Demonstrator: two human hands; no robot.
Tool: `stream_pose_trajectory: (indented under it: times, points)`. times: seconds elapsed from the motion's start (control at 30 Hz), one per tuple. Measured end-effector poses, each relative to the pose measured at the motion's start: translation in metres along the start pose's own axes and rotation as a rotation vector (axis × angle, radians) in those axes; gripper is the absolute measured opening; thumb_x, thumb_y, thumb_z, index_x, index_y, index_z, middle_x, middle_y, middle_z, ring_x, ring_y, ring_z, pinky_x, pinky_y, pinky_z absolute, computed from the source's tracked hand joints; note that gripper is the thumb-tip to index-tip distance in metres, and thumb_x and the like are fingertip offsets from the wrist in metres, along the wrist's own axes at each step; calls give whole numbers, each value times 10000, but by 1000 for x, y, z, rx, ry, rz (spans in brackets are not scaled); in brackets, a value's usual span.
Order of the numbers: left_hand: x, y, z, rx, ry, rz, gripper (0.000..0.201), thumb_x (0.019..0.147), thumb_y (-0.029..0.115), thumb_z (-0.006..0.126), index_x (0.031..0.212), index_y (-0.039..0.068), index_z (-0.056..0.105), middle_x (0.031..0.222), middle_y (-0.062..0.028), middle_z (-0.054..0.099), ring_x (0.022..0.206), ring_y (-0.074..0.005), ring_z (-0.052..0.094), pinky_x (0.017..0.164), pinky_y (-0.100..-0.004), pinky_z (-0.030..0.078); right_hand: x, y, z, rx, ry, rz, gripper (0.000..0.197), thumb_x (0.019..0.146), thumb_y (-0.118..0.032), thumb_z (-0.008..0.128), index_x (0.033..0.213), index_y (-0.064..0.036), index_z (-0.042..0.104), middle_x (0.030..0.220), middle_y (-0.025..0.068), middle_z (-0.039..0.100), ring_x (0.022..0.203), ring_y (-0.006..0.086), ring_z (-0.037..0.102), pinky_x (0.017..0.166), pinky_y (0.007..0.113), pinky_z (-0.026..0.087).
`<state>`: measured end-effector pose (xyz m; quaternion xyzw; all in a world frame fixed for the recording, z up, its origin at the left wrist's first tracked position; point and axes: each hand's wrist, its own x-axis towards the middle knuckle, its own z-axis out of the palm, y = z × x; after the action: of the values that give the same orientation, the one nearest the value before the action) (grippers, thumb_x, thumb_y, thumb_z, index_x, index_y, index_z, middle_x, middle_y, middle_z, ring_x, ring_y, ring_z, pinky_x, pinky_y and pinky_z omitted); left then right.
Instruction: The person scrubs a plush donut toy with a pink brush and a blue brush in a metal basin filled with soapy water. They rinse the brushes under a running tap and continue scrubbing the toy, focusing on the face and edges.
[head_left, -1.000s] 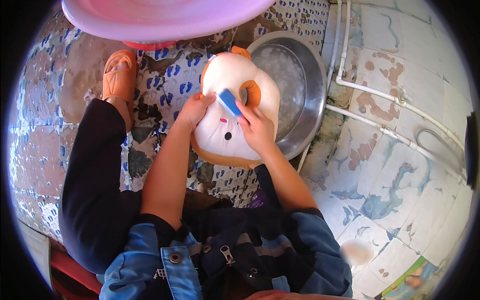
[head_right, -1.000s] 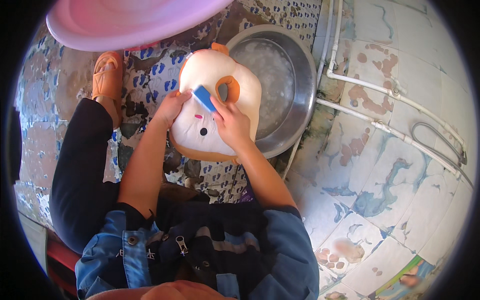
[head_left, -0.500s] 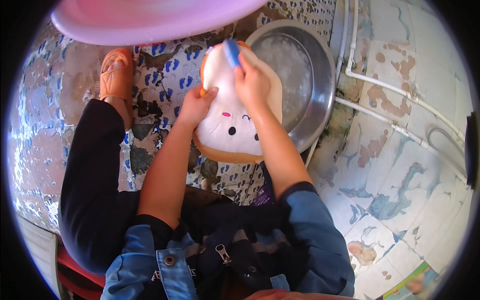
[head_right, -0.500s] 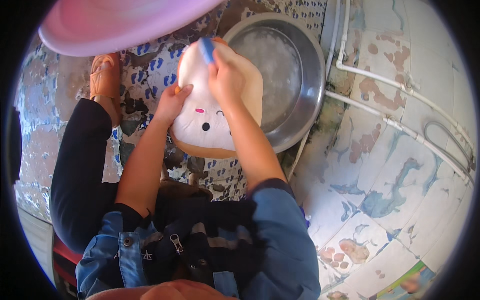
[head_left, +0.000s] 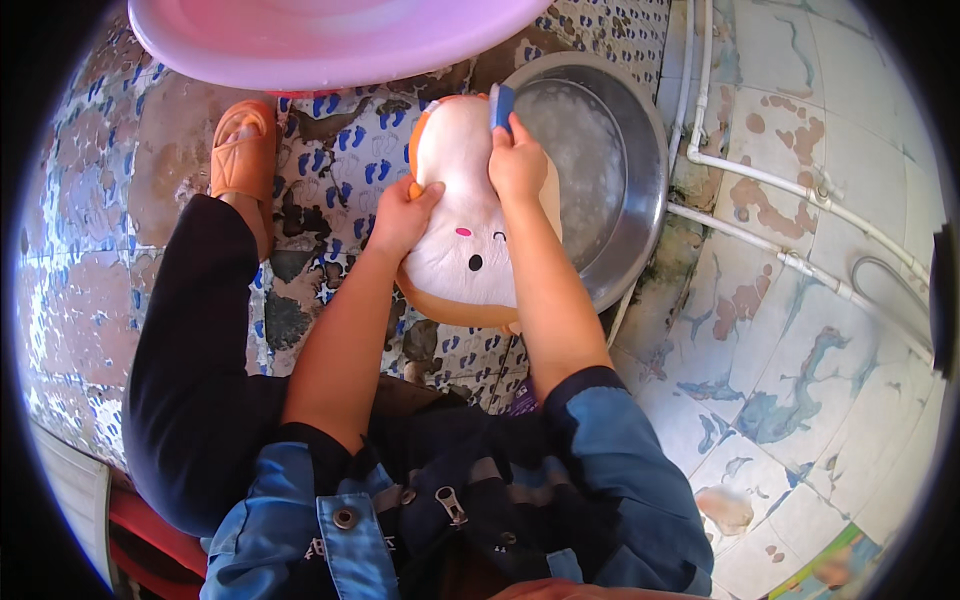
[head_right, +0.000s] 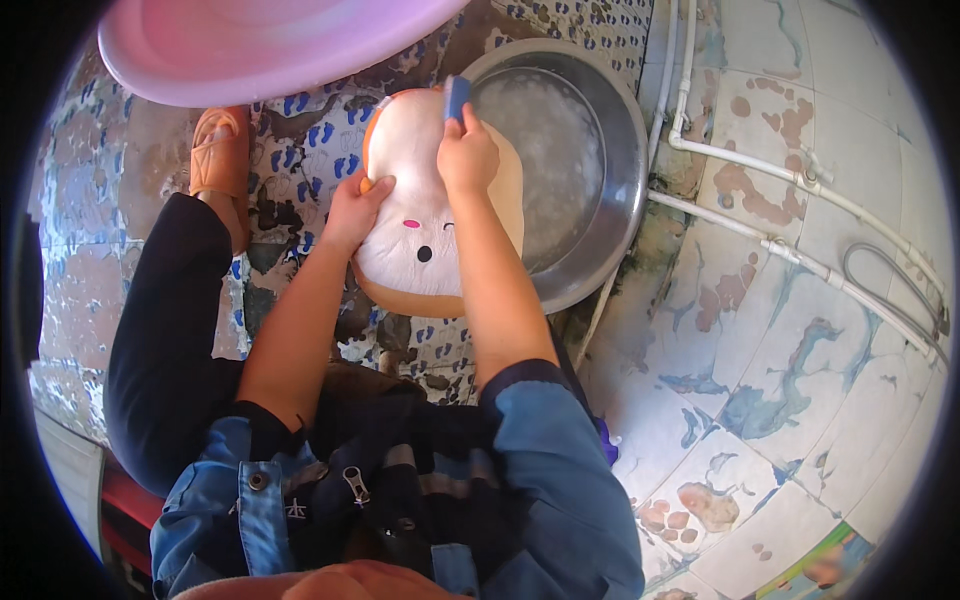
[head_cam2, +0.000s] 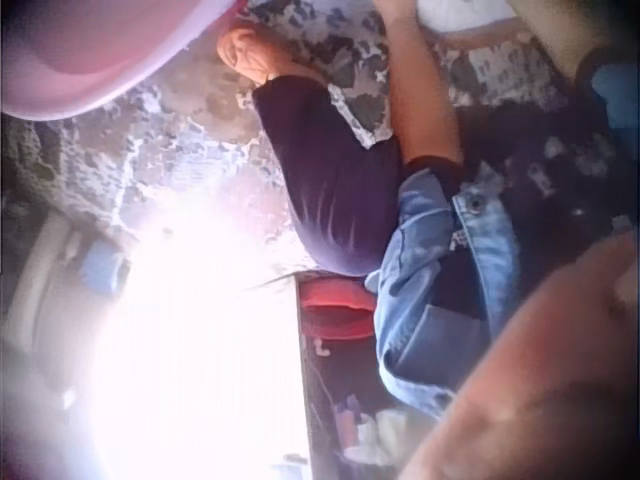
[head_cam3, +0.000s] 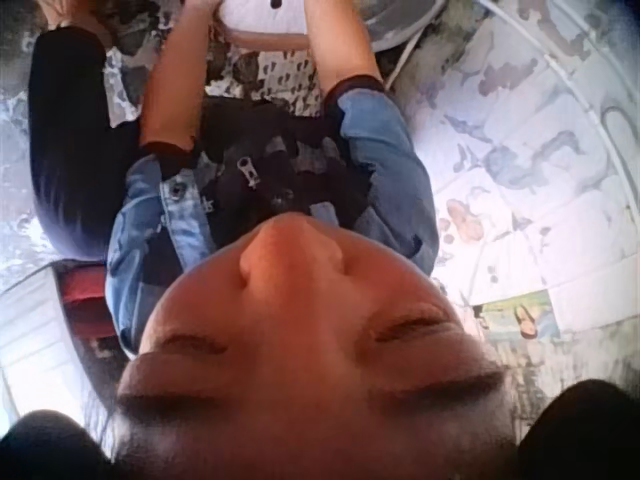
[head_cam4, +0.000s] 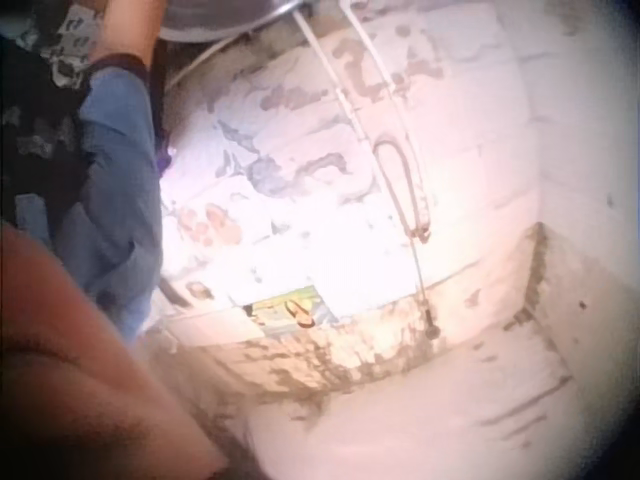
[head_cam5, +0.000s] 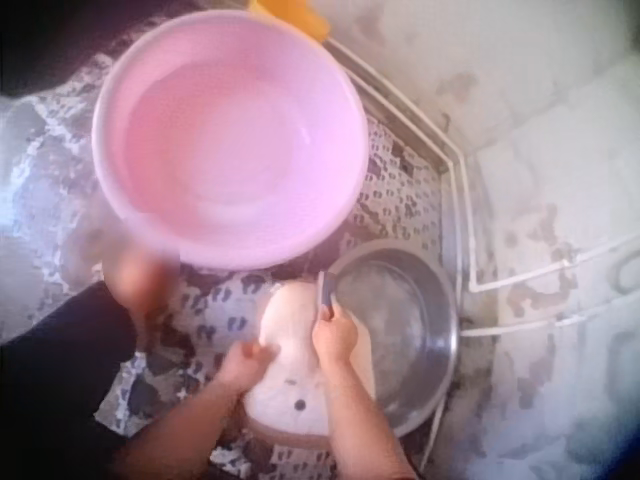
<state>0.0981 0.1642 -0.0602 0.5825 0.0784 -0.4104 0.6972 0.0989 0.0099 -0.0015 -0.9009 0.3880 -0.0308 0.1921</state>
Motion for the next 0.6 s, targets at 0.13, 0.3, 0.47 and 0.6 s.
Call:
stream_pose_trajectory:
  times: [0.13, 0.3, 0.47, 0.6]
  points:
    - [4, -23, -15, -216, 29, -44, 279, 853, 175, 624, 1028, -42, 605, 878, -93, 653, 761, -146, 605, 706, -286, 485, -111, 28, -47, 78, -287, -143, 381, 849, -139, 586, 1224, -78, 554, 1004, 162, 650, 832, 197, 651, 727, 301, 482]
    - [-11, -6, -10, -228, -46, -104, 302, 865, 176, 610, 1075, -41, 581, 918, -91, 644, 793, -148, 599, 725, -276, 477, -60, 3, -25, -71, -313, 83, 380, 854, -230, 575, 1209, -96, 567, 1028, 180, 640, 880, 273, 640, 795, 312, 473]
    - [-11, 3, -7, -92, -5, -72, 296, 864, 184, 607, 1047, -49, 593, 883, -101, 651, 785, -145, 594, 720, -285, 475, -5, 19, 18, 188, 7, 77, 377, 863, -260, 513, 1188, -80, 576, 979, 197, 637, 912, 334, 618, 805, 396, 471]
    - [-4, -22, -13, -206, 38, -92, 286, 867, 183, 601, 1036, -48, 596, 885, -101, 650, 770, -146, 600, 713, -281, 481, -102, 39, -34, 160, -310, -9, 373, 867, -218, 578, 1213, -79, 562, 966, 171, 648, 841, 201, 633, 774, 297, 464]
